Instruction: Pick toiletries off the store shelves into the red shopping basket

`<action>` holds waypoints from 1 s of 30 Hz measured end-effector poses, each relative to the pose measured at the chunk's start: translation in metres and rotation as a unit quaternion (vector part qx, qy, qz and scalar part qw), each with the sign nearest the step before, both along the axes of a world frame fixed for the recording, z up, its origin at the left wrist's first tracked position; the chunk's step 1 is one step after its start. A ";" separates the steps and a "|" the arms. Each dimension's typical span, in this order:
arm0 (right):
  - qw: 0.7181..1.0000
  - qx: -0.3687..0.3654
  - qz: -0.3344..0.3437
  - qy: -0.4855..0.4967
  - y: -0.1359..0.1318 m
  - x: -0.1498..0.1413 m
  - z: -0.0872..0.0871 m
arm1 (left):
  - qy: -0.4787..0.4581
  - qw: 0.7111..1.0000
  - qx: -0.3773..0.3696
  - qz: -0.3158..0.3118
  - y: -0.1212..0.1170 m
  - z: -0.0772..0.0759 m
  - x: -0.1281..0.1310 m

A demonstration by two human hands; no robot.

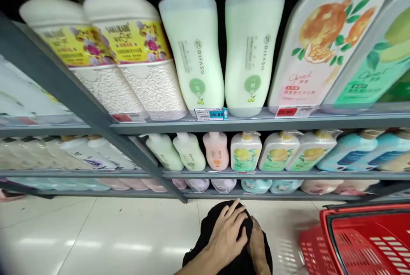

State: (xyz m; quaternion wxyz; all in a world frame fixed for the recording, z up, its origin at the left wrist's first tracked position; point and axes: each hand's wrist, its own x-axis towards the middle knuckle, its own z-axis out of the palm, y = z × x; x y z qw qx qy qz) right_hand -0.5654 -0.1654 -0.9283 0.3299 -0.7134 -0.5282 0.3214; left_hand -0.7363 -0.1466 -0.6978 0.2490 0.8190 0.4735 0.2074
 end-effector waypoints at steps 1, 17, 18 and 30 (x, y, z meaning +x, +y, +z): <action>1.000 0.000 0.007 -0.012 -0.002 0.004 -0.010 | 0.006 1.000 0.007 0.017 -0.004 0.003 -0.007; 0.955 -0.178 0.112 -0.209 -0.009 -0.022 0.015 | 0.204 0.945 0.071 0.246 -0.119 -0.002 -0.073; 0.952 -0.188 0.114 -0.211 -0.012 -0.022 0.022 | 0.197 0.946 0.078 0.246 -0.126 0.002 -0.072; 0.969 -0.163 0.104 -0.153 -0.022 -0.013 0.033 | 0.238 0.918 0.160 0.273 -0.129 0.013 -0.059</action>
